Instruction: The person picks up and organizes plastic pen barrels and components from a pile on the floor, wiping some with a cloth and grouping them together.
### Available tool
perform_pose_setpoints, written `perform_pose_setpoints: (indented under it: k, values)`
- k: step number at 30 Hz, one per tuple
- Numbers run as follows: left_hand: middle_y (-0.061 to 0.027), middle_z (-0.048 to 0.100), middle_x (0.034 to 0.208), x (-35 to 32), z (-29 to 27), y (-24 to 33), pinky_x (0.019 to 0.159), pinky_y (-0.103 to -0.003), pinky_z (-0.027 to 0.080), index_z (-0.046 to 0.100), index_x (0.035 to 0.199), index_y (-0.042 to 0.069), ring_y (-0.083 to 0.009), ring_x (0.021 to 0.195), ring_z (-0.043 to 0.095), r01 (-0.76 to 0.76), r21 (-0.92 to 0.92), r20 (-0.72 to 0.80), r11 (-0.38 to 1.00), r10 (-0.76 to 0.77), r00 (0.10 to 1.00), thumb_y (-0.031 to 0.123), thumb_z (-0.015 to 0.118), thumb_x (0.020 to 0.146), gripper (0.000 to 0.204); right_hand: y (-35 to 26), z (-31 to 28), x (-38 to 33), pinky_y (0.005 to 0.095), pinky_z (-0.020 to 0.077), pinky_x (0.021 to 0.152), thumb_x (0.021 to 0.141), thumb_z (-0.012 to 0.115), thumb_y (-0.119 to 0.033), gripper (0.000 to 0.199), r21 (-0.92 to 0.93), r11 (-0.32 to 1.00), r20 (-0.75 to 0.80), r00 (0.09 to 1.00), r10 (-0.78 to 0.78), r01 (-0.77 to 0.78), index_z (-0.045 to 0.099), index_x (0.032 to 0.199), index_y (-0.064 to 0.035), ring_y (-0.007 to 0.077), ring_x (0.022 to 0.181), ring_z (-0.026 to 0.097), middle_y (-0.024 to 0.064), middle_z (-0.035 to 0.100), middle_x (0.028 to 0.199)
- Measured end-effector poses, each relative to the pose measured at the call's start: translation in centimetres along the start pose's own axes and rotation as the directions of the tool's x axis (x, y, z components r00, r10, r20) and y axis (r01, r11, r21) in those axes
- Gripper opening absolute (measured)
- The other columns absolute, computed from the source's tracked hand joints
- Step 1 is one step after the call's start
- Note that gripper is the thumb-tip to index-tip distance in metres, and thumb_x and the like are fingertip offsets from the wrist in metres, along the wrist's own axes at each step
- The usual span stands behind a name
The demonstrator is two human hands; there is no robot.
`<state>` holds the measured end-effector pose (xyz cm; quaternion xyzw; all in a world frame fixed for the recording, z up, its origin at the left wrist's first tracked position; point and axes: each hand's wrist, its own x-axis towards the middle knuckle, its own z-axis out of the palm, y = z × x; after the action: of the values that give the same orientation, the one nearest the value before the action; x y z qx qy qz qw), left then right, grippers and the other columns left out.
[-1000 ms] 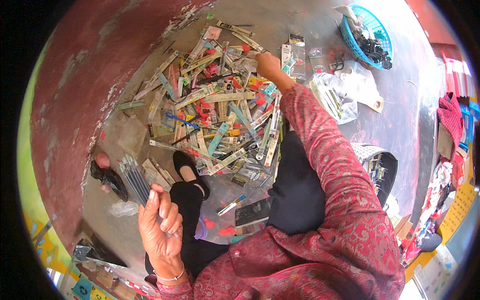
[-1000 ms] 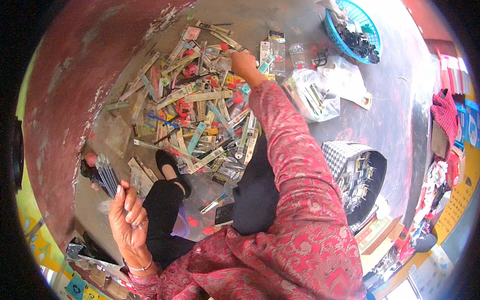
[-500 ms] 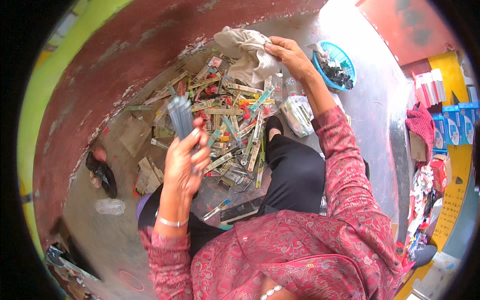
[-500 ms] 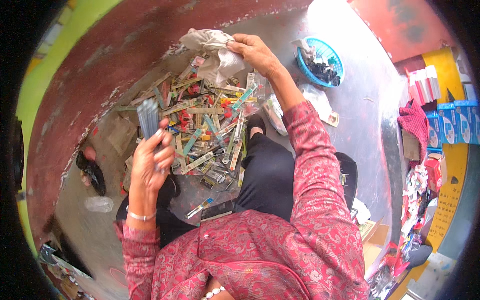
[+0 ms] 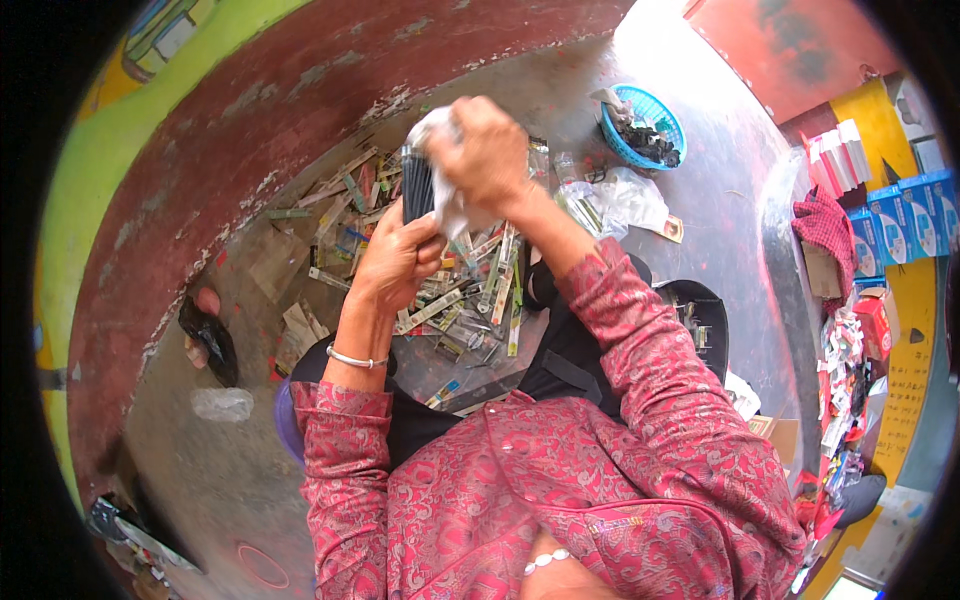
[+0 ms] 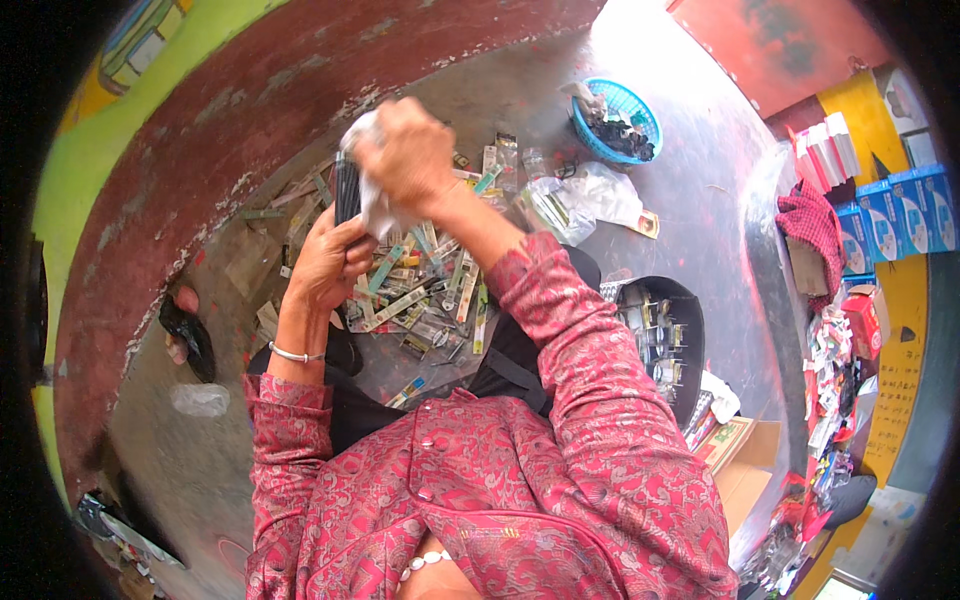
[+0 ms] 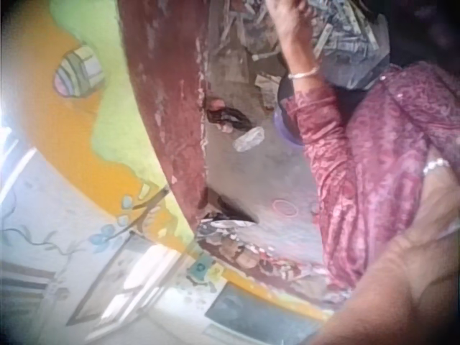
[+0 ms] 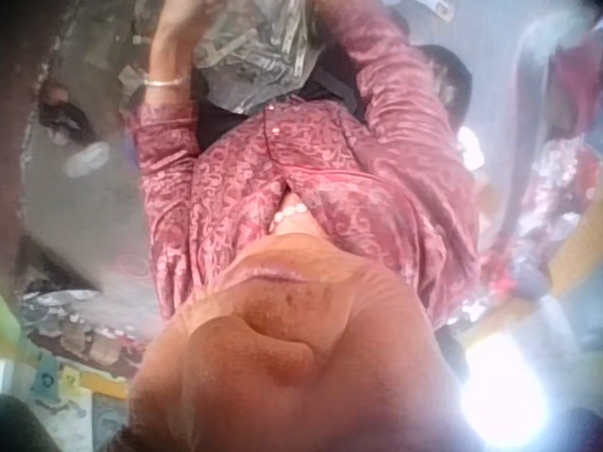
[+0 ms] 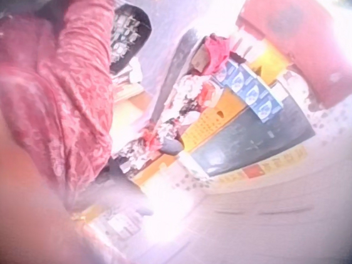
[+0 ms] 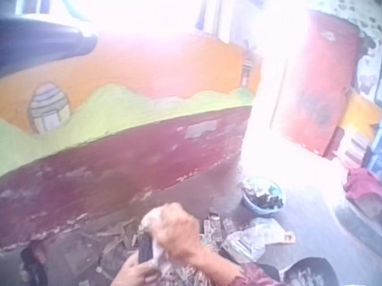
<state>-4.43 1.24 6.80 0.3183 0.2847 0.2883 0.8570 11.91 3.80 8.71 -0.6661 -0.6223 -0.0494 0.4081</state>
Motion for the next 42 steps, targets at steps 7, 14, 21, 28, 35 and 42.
perform_pose_setpoints:
  k: [7,14,21,28,35,42]
  values:
    - [-0.0046,0.053,0.085,0.0,0.4,0.3,0.037,-0.014,0.028,0.041,0.118,0.003,-0.0045,0.050,0.037,0.003,-0.082,0.025,0.997,-0.001,1.000,0.008,0.051,0.084,0.036,4.2,-4.2,3.2,0.0318,0.0425,0.047,0.070,0.061,-0.024,0.027,0.403,0.893,-0.078,0.965,0.251,-0.200,0.056,0.060,0.0003,0.0163,0.047,0.054,0.0123,0.056,0.053]
    - [-0.0012,0.052,0.069,1.1,1.5,-1.6,0.036,-0.017,0.024,0.046,0.098,0.005,-0.0032,0.044,0.036,0.026,0.196,-0.074,0.980,-0.012,0.997,0.003,0.050,0.079,0.019,-0.4,-0.7,-1.0,0.0386,0.0449,0.054,0.070,0.057,-0.026,0.022,0.071,0.992,-0.006,0.995,-0.103,0.103,0.052,0.069,-0.0049,0.0314,0.059,0.055,0.0132,0.052,0.071]
    - [-0.0002,0.047,0.068,1.0,2.0,-0.9,0.034,-0.016,0.021,0.047,0.090,0.002,-0.0016,0.042,0.030,0.011,0.097,-0.033,0.995,-0.008,0.999,0.010,0.054,0.083,0.012,7.2,-4.7,3.4,0.0232,0.0435,0.050,0.077,0.053,-0.008,0.011,0.892,0.274,0.244,0.894,0.376,-0.359,0.061,0.074,-0.0014,0.0111,0.055,0.055,0.0063,0.060,0.066]
    - [-0.0026,0.053,0.076,2.0,-0.4,-3.3,0.047,-0.020,0.036,0.051,0.099,0.003,-0.0051,0.059,0.046,-0.227,0.743,0.002,0.630,0.336,0.942,0.009,0.048,0.082,0.018,-0.5,0.1,-1.5,0.0396,0.0428,0.073,0.061,0.058,-0.021,0.022,0.230,0.907,0.120,0.914,-0.386,0.353,0.055,0.070,-0.0009,0.0312,0.081,0.053,0.0132,0.055,0.087]
    - [-0.0034,0.053,0.072,0.3,1.1,-0.9,0.036,-0.015,0.027,0.042,0.106,0.005,-0.0018,0.046,0.036,-0.061,0.279,-0.054,0.958,0.079,0.995,0.010,0.049,0.085,0.022,6.4,-0.5,3.6,0.0309,0.0483,0.057,0.076,0.055,-0.010,0.011,0.884,0.130,0.277,0.726,0.629,-0.449,0.058,0.073,0.0004,0.0174,0.061,0.059,0.0076,0.059,0.069]
    - [-0.0063,0.054,0.068,-0.3,1.6,0.0,0.034,-0.016,0.027,0.044,0.112,0.000,-0.0048,0.041,0.037,-0.182,-0.010,0.082,0.983,0.182,0.980,0.021,0.047,0.089,0.031,4.5,-1.5,0.5,0.0298,0.0501,0.068,0.078,0.052,-0.011,0.018,0.720,-0.282,0.692,0.682,0.236,-0.634,0.058,0.088,0.0023,0.0178,0.072,0.060,0.0110,0.062,0.082]
